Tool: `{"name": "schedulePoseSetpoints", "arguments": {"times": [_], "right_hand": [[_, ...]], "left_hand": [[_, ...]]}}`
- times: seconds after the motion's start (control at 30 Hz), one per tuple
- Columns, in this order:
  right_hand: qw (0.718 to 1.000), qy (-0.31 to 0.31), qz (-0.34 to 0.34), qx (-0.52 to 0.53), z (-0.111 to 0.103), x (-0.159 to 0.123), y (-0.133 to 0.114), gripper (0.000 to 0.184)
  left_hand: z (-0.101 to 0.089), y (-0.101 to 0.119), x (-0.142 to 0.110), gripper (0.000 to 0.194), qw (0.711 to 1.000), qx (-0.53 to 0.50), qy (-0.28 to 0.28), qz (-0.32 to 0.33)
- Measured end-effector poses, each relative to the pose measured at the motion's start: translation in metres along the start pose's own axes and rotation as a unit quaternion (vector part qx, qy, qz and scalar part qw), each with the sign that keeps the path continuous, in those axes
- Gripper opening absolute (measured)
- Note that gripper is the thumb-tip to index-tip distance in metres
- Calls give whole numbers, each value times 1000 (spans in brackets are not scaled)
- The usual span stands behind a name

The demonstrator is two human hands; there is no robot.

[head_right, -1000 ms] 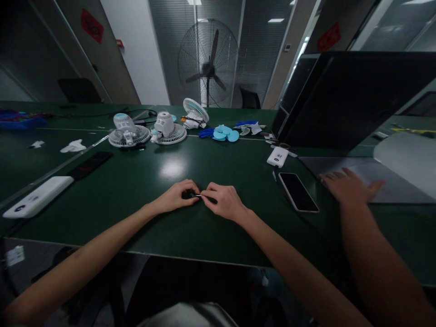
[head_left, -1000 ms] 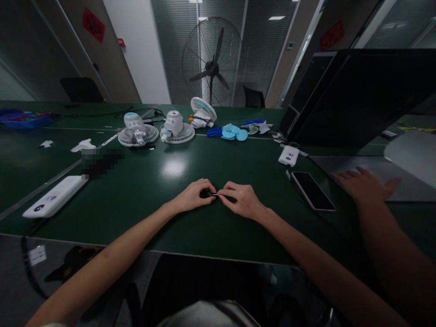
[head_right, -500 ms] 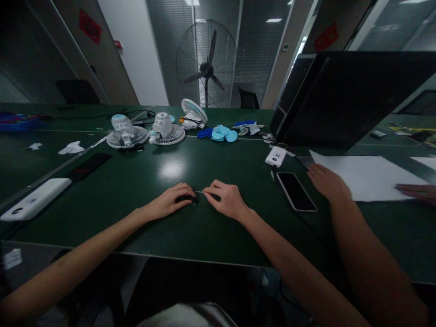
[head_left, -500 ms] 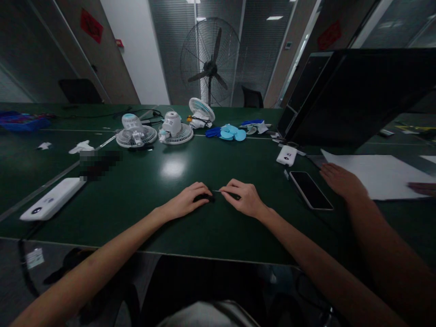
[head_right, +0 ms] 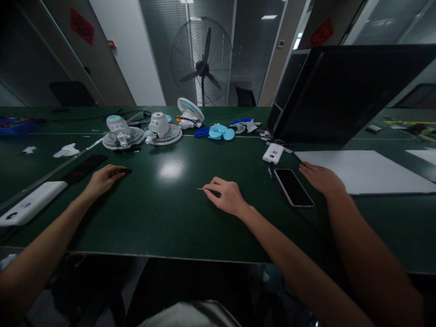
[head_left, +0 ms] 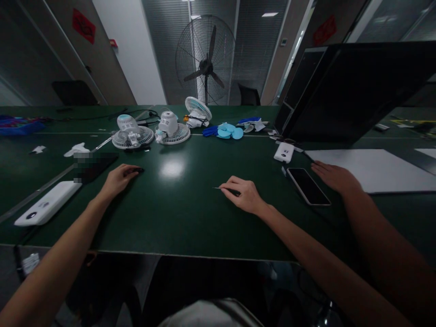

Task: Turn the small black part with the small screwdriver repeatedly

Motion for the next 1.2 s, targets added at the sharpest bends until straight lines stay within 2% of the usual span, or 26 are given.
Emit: {"name": "schedulePoseSetpoints", "arguments": {"times": [0.1, 0.23, 0.4, 0.67, 0.97, 1.2], "right_hand": [[1000, -7, 4, 0, -1, 0, 0, 23], [1000, -12, 4, 3, -1, 0, 0, 23], [1000, -17, 2, 5, -1, -1, 0, 24], [1000, -18, 3, 4, 1, -1, 1, 23], [1000, -21, -3, -2, -1, -1, 1, 24], [1000, -25, 4, -5, -3, -2, 1, 23]], "left_hand": [[0, -5, -2, 51, 1000, -10, 7, -14], [-5, -17, -11, 61, 995, -8, 42, -90], [-12, -23, -24, 42, 994, 27, 48, -96], [-14, -14, -24, 34, 991, 71, 44, -106], [-21, -3, -36, 36, 983, -45, 145, -108], [-19, -2, -37, 40, 977, -124, 115, -131]]}}
Point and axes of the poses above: each hand's wrist, its own x-axis towards the middle knuckle, its own z-axis out of the palm, y = z × x, the point moved 4 cm from there along x, towards the middle knuckle, and after that the axes turned 11 degrees about -y, right-handed, at the moved point
